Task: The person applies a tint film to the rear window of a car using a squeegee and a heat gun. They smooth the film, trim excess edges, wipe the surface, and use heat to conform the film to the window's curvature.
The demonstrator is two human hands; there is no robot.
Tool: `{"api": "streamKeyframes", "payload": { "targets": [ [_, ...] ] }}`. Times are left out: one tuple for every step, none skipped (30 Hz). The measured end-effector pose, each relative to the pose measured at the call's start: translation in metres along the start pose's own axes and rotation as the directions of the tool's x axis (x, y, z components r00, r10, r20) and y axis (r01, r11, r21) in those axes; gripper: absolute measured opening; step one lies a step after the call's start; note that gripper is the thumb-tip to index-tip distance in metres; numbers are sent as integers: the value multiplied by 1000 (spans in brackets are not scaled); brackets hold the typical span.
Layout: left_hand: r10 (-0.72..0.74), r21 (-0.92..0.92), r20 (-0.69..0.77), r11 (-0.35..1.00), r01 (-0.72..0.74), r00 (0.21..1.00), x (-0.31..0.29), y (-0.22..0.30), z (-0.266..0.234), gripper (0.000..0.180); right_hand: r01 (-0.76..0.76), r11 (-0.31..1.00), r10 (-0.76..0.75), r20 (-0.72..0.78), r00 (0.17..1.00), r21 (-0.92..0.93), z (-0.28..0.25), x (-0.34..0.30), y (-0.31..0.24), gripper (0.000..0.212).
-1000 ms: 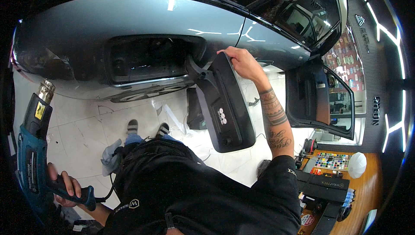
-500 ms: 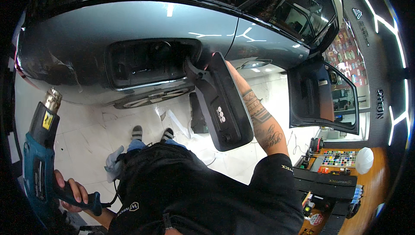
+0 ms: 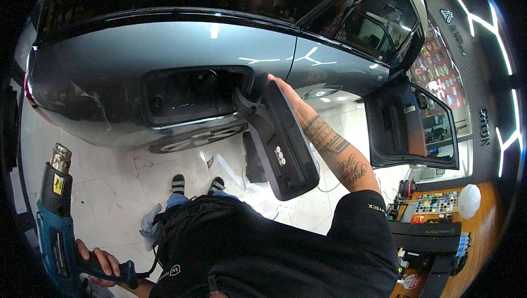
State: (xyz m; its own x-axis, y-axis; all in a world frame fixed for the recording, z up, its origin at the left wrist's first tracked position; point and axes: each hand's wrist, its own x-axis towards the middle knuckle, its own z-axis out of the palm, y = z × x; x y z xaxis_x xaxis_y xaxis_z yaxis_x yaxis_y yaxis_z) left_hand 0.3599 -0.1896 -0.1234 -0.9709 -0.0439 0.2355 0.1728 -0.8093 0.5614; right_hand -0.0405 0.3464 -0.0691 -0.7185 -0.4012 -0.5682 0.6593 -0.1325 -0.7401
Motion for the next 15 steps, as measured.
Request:
{"api": "streamKeyframes", "payload": {
  "targets": [
    [62,0,-43,998,-62,997,1,-9,9,44,8,1000,-8,-38,999,-14,1,-1,0,48],
    [122,1,-85,992,-122,989,2,-15,16,44,15,999,-17,-77,997,-29,2,-1,0,49],
    [154,25,-105,988,-152,983,4,-17,18,45,22,999,-26,-114,993,-41,6,-2,0,51],
    [186,48,-124,982,-181,975,6,-19,20,45,33,999,-37,-131,991,-35,9,-4,0,51],
    [218,72,-141,975,-209,966,8,-20,21,45,45,999,-48,-148,988,-29,14,-5,0,51],
    [209,63,-134,977,-203,969,10,-21,21,45,58,998,-61,-167,984,-22,17,-7,0,51],
    [201,55,-127,979,-196,971,12,-22,21,45,46,999,-48,-158,986,-12,17,-8,0,51],
    [193,46,-120,981,-189,974,14,-22,21,45,35,999,-35,-148,988,-2,16,-9,0,51],
    [185,39,-113,983,-182,976,16,-22,20,45,23,1000,-22,-136,990,9,16,-9,0,52],
    [178,32,-105,984,-175,978,18,-23,20,45,29,1000,-28,-120,992,4,17,-11,0,51],
    [170,25,-98,985,-168,981,20,-23,20,45,35,999,-35,-104,994,-1,18,-13,-1,51],
    [173,22,-104,985,-171,979,22,-24,21,44,40,999,-40,-88,995,-5,18,-14,0,51],
    [175,19,-111,985,-174,978,24,-25,23,44,29,1000,-28,-74,997,12,16,-14,0,51],
    [177,15,-117,984,-177,977,27,-26,23,44,18,999,-17,-60,998,29,13,-14,0,51],
    [172,6,-130,985,-173,976,26,-26,23,44,3,999,-1,-43,999,47,17,-15,0,51]
  ]
}}
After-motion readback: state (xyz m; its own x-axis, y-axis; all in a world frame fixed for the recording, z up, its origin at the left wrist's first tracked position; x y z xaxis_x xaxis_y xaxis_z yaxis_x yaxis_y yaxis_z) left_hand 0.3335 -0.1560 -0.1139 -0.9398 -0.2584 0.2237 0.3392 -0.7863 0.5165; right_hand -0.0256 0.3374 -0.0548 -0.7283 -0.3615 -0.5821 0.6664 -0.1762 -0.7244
